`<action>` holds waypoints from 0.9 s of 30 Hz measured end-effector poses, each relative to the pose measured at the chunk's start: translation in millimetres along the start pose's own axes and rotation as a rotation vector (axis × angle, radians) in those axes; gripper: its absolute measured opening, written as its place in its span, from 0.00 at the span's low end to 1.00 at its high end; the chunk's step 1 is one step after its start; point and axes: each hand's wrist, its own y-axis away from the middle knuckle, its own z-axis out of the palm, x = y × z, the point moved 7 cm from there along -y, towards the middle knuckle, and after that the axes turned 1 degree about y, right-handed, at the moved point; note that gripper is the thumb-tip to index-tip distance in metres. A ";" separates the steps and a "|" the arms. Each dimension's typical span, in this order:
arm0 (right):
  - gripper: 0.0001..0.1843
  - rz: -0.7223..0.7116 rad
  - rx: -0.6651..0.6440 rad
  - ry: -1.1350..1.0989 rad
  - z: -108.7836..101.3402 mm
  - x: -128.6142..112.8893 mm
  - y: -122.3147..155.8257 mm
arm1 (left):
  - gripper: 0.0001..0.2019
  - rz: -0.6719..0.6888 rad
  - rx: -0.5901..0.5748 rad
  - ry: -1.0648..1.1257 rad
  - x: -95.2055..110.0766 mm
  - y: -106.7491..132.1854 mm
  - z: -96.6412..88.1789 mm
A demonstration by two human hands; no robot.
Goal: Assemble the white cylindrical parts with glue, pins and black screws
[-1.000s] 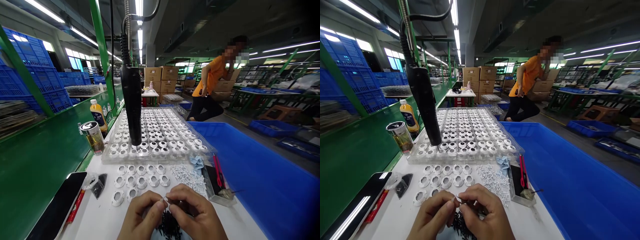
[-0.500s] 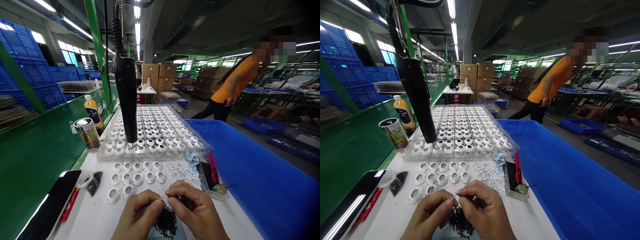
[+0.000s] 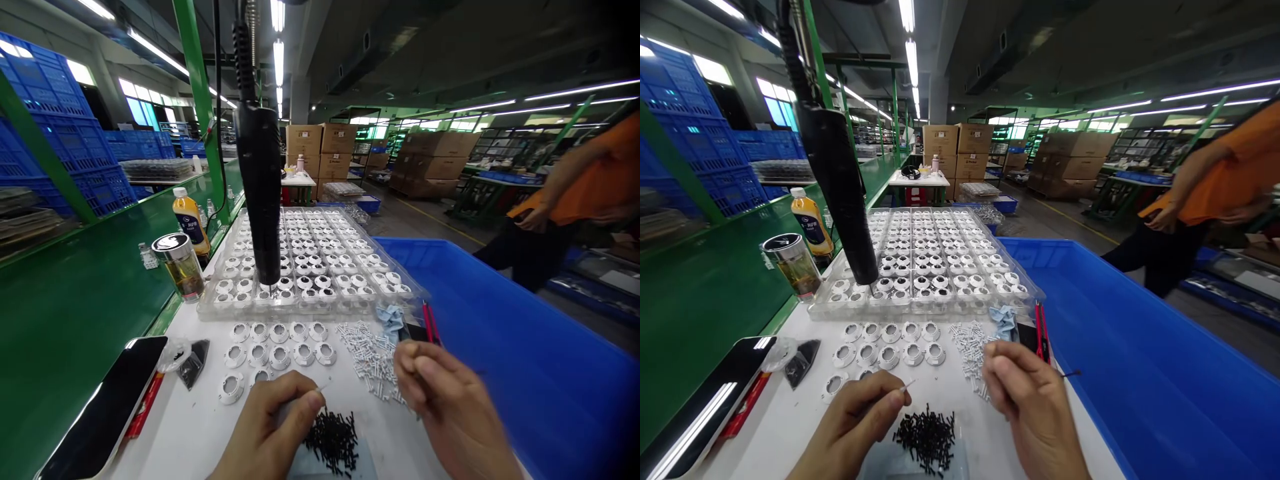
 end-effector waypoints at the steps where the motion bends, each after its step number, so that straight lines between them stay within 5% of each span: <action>1: 0.08 -0.037 0.034 0.008 -5.5 -2.1 -1.7 | 0.20 0.014 0.003 -0.016 1.7 0.5 -1.4; 5: 0.05 -0.181 -0.095 0.109 12.6 -14.1 5.6 | 0.10 0.121 0.104 -0.032 8.1 4.0 -8.0; 8: 0.12 -0.351 -0.283 0.260 43.5 -29.0 22.3 | 0.07 0.285 0.047 -0.034 17.7 3.5 -3.9; 13: 0.18 -0.391 -0.314 0.320 53.1 -31.1 30.5 | 0.02 0.494 0.003 -0.015 24.3 2.5 0.7; 27: 0.13 -0.281 -0.357 0.285 50.1 -13.8 28.3 | 0.05 0.468 0.012 -0.005 10.9 1.8 8.0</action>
